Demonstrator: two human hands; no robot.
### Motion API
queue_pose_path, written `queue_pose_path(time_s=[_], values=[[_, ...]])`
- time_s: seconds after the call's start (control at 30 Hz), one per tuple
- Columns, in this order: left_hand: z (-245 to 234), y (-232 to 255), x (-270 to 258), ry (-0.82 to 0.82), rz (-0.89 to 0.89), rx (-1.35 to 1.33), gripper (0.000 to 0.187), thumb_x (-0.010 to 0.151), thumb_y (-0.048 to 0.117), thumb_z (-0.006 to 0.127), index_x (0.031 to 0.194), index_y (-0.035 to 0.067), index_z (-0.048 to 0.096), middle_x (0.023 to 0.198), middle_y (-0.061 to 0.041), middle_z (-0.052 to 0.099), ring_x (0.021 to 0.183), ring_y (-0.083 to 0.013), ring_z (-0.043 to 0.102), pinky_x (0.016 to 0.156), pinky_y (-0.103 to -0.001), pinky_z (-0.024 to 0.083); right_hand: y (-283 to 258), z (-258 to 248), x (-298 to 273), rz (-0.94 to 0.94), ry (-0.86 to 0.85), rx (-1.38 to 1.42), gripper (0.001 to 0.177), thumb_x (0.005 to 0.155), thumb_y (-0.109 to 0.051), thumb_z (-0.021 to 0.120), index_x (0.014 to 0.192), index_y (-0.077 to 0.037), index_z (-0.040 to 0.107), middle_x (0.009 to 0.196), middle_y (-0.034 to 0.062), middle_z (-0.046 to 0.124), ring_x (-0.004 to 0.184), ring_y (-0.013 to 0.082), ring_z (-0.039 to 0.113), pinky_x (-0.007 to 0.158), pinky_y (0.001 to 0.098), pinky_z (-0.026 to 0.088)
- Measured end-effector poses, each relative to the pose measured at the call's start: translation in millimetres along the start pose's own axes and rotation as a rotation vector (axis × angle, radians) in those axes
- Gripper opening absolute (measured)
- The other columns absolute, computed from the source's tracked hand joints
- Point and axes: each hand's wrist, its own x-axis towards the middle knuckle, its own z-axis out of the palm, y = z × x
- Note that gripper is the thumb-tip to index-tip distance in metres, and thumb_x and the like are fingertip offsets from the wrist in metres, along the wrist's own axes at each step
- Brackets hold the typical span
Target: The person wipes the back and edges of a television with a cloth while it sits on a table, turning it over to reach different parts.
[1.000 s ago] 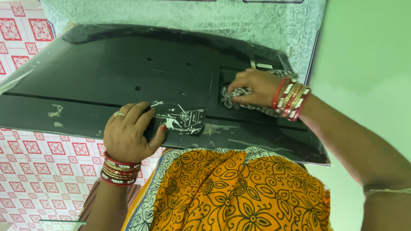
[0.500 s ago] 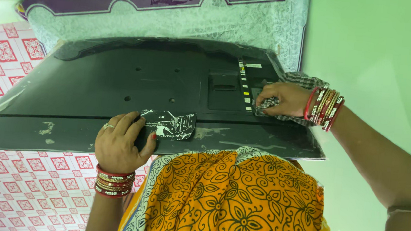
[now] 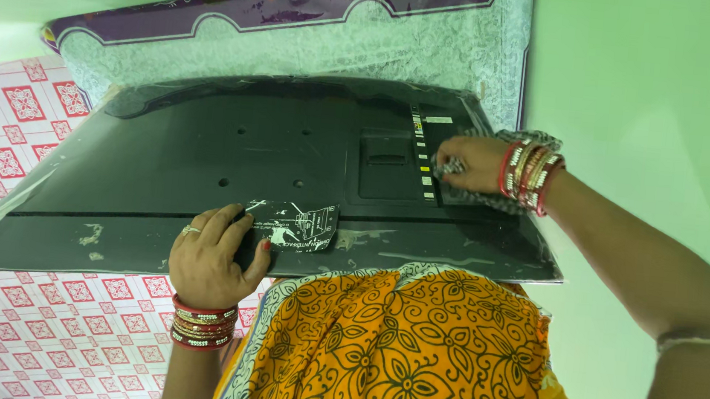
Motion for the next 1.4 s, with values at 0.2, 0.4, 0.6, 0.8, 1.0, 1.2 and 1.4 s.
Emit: queue_pose_path(time_s=[0.2, 0.4, 0.6, 0.8, 1.0, 1.2, 1.4], values=[[1, -1, 1, 0.002, 0.003, -0.002, 0.033, 0.079, 0.033, 0.075, 0.097, 0.005, 0.077, 0.109, -0.010, 0.074, 0.099, -0.0284, 0.070, 0.081, -0.041, 0.056, 16, 12, 4, -0.130, 0.120, 0.014, 0.031, 0.086, -0.026, 0.069, 0.113, -0.010, 0.066, 0.110, 0.0136, 0.068, 0.105, 0.0327, 0.065, 0.093, 0.0432, 0.050], [1, -1, 0, 0.008, -0.003, 0.004, 0.031, 0.080, 0.031, 0.075, 0.099, 0.006, 0.077, 0.111, -0.009, 0.074, 0.100, -0.0281, 0.070, 0.083, -0.041, 0.055, 84, 22, 108, -0.151, 0.211, -0.052, 0.038, 0.083, -0.018, 0.069, 0.118, -0.005, 0.065, 0.113, 0.0214, 0.066, 0.106, 0.0393, 0.064, 0.095, 0.0459, 0.049], [0, 1, -3, -0.002, -0.003, -0.005, 0.032, 0.081, 0.031, 0.075, 0.099, 0.005, 0.077, 0.110, -0.010, 0.073, 0.100, -0.0292, 0.070, 0.084, -0.042, 0.055, 82, 19, 115, -0.126, 0.258, -0.003, 0.036, 0.082, -0.021, 0.070, 0.113, -0.004, 0.064, 0.108, 0.0198, 0.070, 0.101, 0.0369, 0.067, 0.090, 0.0444, 0.052], [0, 0, -5, 0.004, -0.011, -0.005, 0.032, 0.081, 0.031, 0.074, 0.098, 0.004, 0.077, 0.111, -0.012, 0.074, 0.099, -0.0292, 0.070, 0.083, -0.042, 0.056, 56, 4, 69, 0.108, -0.042, 0.043, 0.038, 0.079, -0.024, 0.071, 0.114, -0.014, 0.063, 0.098, 0.0158, 0.072, 0.093, 0.0343, 0.069, 0.084, 0.0448, 0.053], [-1, -1, -4, 0.023, -0.005, 0.008, 0.030, 0.081, 0.029, 0.074, 0.097, 0.004, 0.077, 0.110, -0.012, 0.074, 0.098, -0.0284, 0.071, 0.081, -0.041, 0.056, 91, 26, 133, -0.093, 0.400, -0.094, 0.028, 0.080, -0.017, 0.071, 0.105, -0.007, 0.063, 0.102, 0.0193, 0.068, 0.098, 0.0397, 0.064, 0.087, 0.0481, 0.051], [-1, 4, -3, 0.021, -0.037, 0.010, 0.027, 0.081, 0.027, 0.074, 0.097, 0.005, 0.077, 0.111, -0.010, 0.075, 0.097, -0.0276, 0.071, 0.082, -0.041, 0.056, 99, 9, 132, -0.336, 0.388, -0.004, 0.030, 0.079, -0.012, 0.069, 0.108, -0.006, 0.064, 0.110, 0.0187, 0.067, 0.106, 0.0385, 0.063, 0.093, 0.0458, 0.051], [-4, 6, -3, 0.002, -0.051, 0.020, 0.026, 0.081, 0.025, 0.075, 0.098, 0.005, 0.076, 0.110, -0.009, 0.074, 0.098, -0.0281, 0.070, 0.081, -0.041, 0.055, 64, -8, 73, -0.099, -0.109, 0.155, 0.038, 0.075, -0.023, 0.079, 0.111, -0.016, 0.071, 0.113, 0.0060, 0.074, 0.107, 0.0252, 0.067, 0.093, 0.0386, 0.050]])
